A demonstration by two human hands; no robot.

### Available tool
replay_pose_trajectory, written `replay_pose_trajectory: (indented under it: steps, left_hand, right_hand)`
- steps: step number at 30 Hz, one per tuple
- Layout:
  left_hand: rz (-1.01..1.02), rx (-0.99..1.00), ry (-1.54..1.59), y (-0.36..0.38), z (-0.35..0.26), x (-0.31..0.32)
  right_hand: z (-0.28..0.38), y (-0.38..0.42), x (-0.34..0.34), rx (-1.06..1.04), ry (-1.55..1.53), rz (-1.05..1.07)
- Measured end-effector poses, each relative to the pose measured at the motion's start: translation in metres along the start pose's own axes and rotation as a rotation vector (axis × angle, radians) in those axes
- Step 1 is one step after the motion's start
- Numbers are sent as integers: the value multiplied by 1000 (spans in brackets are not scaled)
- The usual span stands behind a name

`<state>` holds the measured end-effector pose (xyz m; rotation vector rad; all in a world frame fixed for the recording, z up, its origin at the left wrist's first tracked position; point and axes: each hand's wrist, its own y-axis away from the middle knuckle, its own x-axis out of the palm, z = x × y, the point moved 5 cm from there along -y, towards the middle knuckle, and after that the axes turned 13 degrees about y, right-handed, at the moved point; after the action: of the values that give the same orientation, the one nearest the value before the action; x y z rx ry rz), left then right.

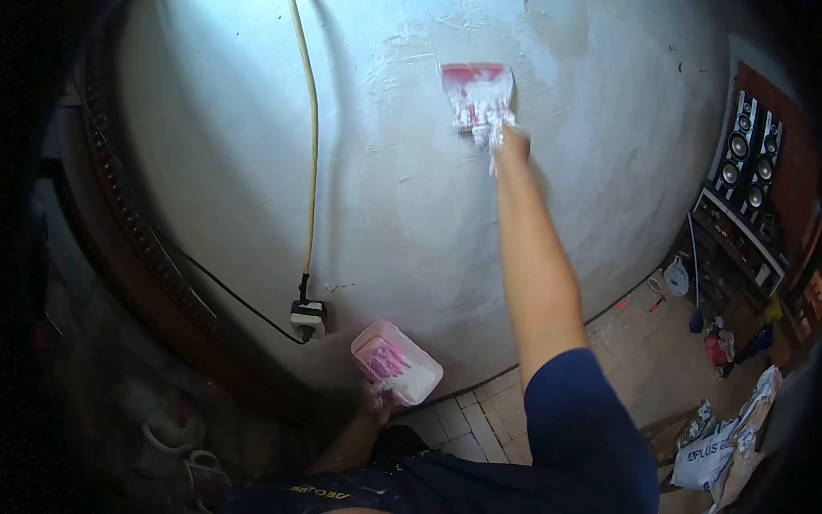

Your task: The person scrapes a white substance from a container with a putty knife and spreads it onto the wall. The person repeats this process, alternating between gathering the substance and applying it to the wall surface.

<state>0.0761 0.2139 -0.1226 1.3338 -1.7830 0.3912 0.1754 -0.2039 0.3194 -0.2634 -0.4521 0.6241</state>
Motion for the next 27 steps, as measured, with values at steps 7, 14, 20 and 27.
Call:
replay_pose_trajectory:
  steps: [7,14,20,27]
  left_hand:
    - [-13,-38,-105,18,-20,30]
    - [103,55,-144,4,-24,43]
    - [51,97,-19,25,-33,67]
    - [58,-38,-99,10,-6,17]
  right_hand:
    - [-153,157,-97,431,-165,-7]
    - [14,71,-29,-17,-393,203]
    - [67,-8,8,-88,11,44]
    - [-106,89,-75,185,72,-159]
